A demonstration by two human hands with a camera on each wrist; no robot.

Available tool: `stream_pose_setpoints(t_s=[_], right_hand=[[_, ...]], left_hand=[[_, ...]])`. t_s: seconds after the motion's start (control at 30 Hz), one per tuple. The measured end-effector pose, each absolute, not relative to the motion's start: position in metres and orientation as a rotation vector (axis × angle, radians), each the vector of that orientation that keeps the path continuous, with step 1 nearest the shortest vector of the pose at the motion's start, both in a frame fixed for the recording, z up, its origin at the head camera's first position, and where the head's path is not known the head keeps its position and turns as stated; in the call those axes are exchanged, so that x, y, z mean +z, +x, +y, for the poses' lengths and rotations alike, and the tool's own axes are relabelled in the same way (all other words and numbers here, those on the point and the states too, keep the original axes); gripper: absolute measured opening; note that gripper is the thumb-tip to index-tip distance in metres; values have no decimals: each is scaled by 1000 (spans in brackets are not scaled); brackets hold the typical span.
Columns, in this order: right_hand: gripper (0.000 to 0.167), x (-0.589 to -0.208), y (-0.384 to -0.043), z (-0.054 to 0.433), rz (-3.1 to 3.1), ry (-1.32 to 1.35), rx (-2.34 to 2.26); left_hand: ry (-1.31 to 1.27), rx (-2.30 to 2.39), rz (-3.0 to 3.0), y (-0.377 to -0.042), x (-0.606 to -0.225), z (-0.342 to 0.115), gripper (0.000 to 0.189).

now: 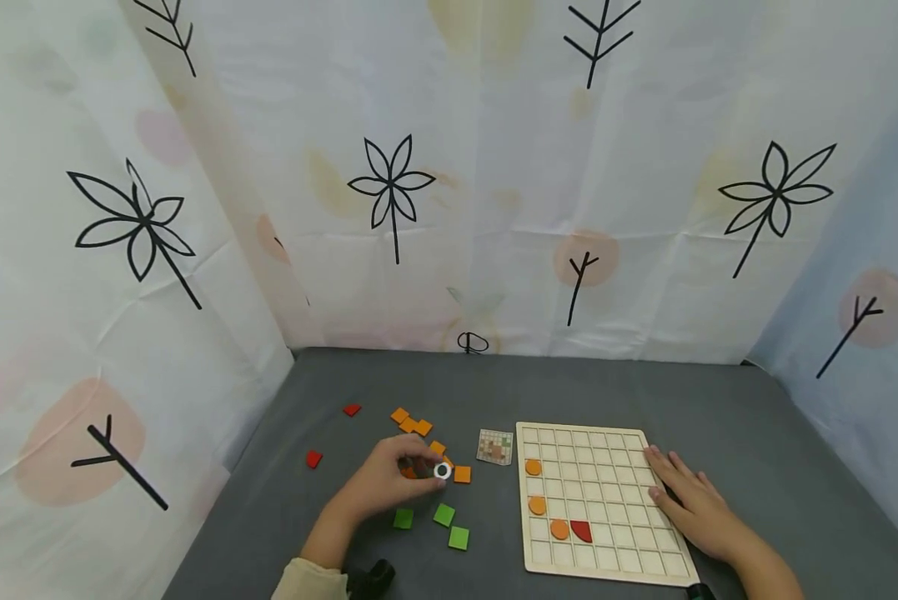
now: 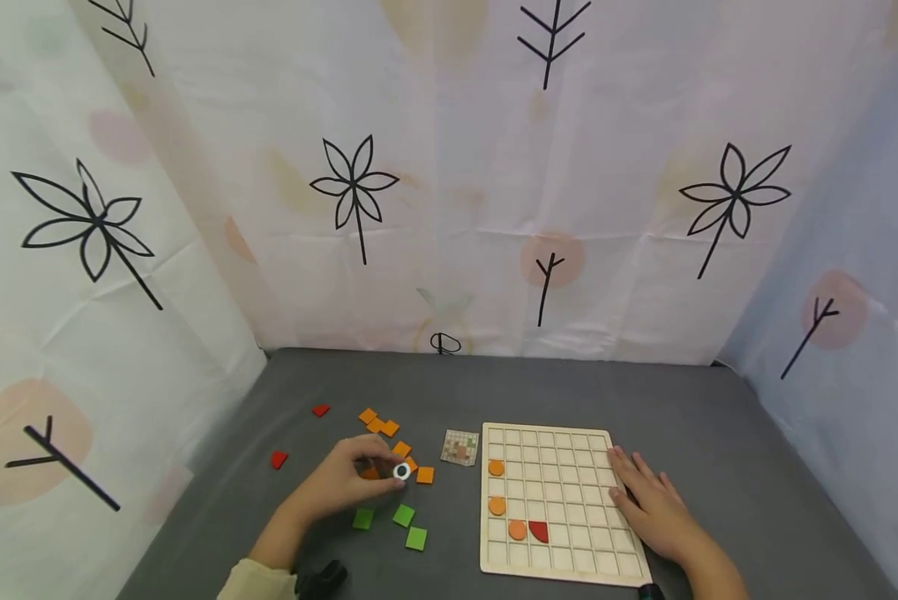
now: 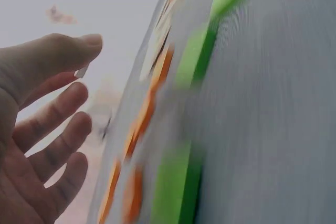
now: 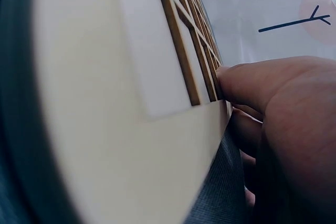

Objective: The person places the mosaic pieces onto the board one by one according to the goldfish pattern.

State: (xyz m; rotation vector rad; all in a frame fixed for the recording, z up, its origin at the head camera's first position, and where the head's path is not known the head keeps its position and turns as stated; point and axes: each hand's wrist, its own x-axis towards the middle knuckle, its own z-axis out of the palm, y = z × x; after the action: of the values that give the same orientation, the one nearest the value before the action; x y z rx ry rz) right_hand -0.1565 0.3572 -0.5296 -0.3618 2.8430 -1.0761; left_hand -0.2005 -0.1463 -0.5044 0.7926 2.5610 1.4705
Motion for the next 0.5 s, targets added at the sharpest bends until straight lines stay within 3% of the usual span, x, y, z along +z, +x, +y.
stream_pose_setpoints(t_s=[0.3,0.5], right_hand=[[67,-530,-155,359,2825,-350,-1088],[67,-531,-157,357,2832,-347,-1099]], left_hand=[[958,1586,2382,-206,-513,-31,28],[1041,1483,2335,-209,-516,21,25]])
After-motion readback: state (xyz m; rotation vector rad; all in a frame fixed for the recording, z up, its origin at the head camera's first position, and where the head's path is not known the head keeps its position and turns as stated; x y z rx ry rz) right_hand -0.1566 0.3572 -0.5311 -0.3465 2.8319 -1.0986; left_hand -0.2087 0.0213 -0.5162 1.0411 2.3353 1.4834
